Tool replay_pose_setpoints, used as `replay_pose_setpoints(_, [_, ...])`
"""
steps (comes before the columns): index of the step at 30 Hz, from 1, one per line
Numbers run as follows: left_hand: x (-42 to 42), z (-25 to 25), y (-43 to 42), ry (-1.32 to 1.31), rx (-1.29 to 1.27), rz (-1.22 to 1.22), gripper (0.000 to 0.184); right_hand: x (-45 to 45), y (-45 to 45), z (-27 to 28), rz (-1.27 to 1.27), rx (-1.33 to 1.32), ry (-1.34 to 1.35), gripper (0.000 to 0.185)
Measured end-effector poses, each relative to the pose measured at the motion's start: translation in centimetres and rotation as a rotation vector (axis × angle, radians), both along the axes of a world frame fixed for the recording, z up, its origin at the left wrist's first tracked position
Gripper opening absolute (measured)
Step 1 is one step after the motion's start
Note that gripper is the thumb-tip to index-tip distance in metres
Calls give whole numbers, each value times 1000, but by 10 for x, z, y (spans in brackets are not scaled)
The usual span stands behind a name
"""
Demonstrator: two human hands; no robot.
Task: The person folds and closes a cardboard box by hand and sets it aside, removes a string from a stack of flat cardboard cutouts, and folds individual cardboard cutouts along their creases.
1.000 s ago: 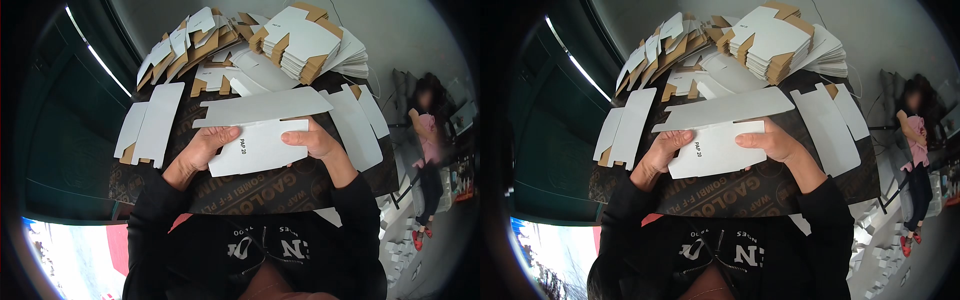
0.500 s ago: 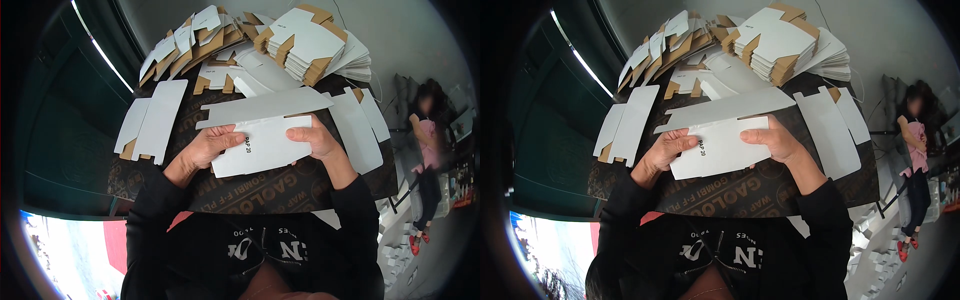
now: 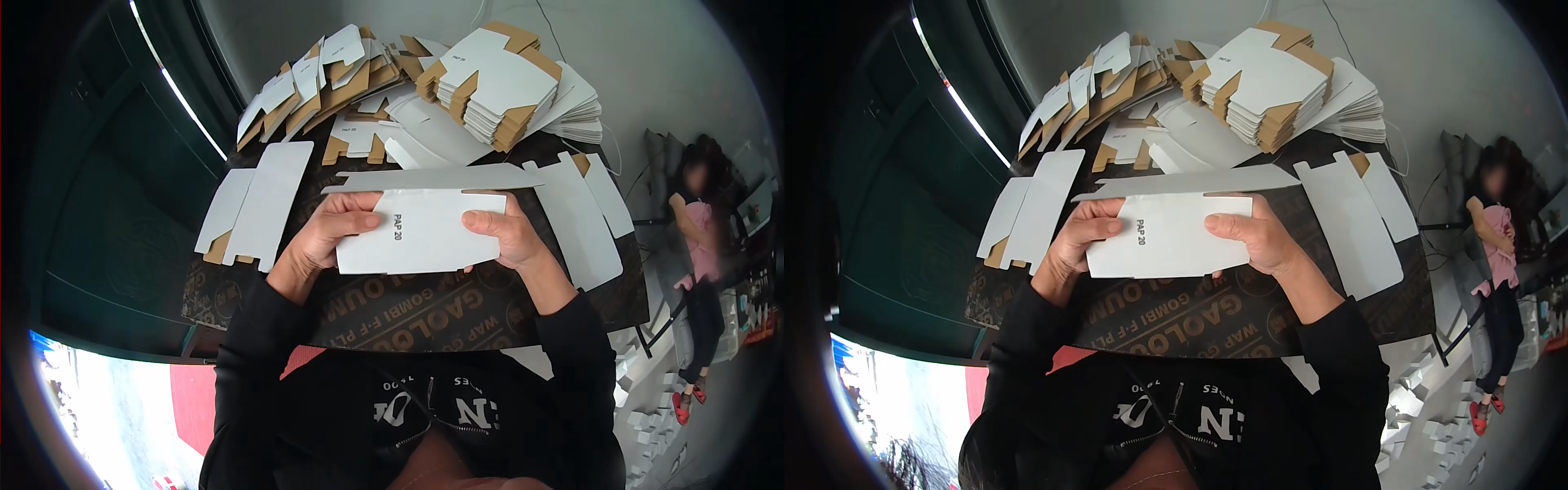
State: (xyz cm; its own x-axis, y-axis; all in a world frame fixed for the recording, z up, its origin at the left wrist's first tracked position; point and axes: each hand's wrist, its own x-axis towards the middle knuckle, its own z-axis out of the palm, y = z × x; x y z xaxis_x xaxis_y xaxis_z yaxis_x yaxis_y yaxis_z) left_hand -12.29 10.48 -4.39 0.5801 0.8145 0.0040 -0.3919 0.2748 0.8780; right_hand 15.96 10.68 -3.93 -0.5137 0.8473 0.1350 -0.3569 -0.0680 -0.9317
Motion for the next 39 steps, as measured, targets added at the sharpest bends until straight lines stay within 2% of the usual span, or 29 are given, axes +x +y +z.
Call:
replay_pose_setpoints(4, [3,6,-1,-121,141,29,45,2,1,1,-102,12,46,34])
replay_pose_setpoints(9, [6,5,-4,-2,138,68,46,1,4,-12,-207,27,78,28])
replay_pose_setpoints(15, [-2,3,-1,-9,159,56,45,0,1,-8,-210,25,106,28])
replay_pose_setpoints(19, [-13,-14,-3,-205,-77,-217,46,4,9,-26,-227,185,-55,33])
replay_pose_setpoints(20, [-13,-13,-5,-204,-80,-217,46,2,7,-26,-227,182,-54,33])
replay_pose_setpoints(24, [-10,0,-14,116,-61,-52,47,-7,-2,-20,-216,148,-17,30])
replay_pose_setpoints(29, [-8,2,-15,231,-15,24,47,-7,-5,-13,-165,39,88,30])
replay_pose_setpoints(34, [-9,4,-17,174,-33,43,46,9,5,-23,1,13,134,29])
replay_pose_setpoints(39, [-10,-4,-13,123,-1,13,44,7,4,-19,21,-57,235,31])
